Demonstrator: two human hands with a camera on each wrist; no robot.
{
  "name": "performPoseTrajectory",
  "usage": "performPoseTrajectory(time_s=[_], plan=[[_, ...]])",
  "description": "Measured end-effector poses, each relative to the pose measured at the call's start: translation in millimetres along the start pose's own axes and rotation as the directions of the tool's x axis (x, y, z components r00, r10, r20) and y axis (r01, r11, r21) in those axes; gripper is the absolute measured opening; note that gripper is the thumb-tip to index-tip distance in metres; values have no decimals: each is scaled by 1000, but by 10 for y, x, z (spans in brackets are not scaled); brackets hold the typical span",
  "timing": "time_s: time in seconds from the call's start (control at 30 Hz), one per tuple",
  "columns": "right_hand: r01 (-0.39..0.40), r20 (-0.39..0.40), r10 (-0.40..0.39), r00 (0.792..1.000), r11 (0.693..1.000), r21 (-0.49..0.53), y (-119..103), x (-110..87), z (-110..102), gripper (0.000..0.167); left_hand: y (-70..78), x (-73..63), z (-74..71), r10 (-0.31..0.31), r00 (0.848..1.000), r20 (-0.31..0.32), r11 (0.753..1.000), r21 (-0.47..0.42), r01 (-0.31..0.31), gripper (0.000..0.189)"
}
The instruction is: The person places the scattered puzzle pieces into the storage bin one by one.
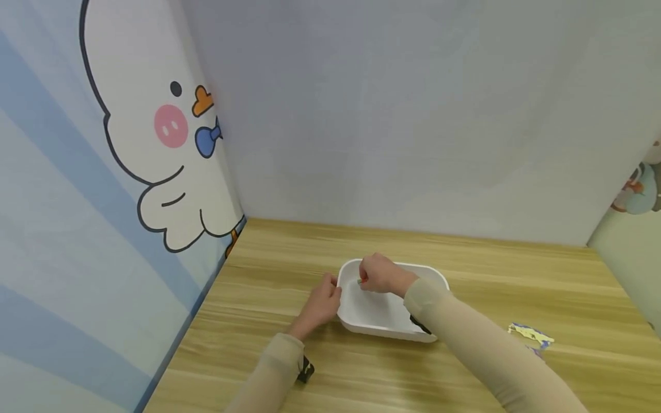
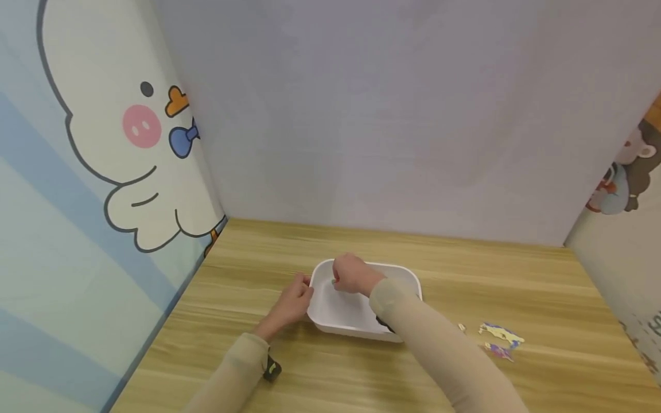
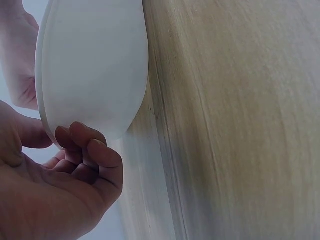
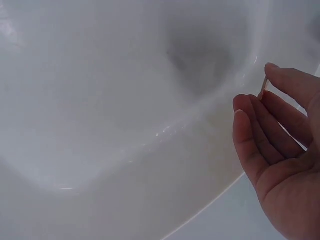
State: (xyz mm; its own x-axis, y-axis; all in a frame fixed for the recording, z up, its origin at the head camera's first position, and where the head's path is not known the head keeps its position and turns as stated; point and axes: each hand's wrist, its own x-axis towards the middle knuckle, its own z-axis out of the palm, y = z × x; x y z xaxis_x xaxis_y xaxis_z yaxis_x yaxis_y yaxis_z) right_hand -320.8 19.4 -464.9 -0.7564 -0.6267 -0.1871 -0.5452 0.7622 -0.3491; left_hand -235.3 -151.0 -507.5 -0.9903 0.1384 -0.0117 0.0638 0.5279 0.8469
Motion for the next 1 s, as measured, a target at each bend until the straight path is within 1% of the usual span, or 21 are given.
performPoseTrajectory(time_s=[0.1,0.3,0.47,0.63,0.8,1.0], plan=[[-2,-2,2,1000,1000,-6,4,10,8,16,-3,8,7,3,1000,-4,1000,1,-3,19],[42,-35,-43,998,998,-37,4,27,31,16,14,4,2,13,1000,-16,1000,7,-13,17],[43,-20,-44,999,998,-47,-1,53,69,16,18,4,8,10,1000,-1,1000,-5,-10,17],[63,-30,-66,997,994,-89,-20,86,86,18,9,11,2,16,1000,-5,1000,6,-16,18],[51,-26,-55,998,993,-108,-33,93,87,22,15,9,-2,12,1000,0,1000,10,-12,19],[19,5,-19,1000,996,-83,-24,108,132,20,27,-2,1,-13,1000,9,1000,0,13,20]])
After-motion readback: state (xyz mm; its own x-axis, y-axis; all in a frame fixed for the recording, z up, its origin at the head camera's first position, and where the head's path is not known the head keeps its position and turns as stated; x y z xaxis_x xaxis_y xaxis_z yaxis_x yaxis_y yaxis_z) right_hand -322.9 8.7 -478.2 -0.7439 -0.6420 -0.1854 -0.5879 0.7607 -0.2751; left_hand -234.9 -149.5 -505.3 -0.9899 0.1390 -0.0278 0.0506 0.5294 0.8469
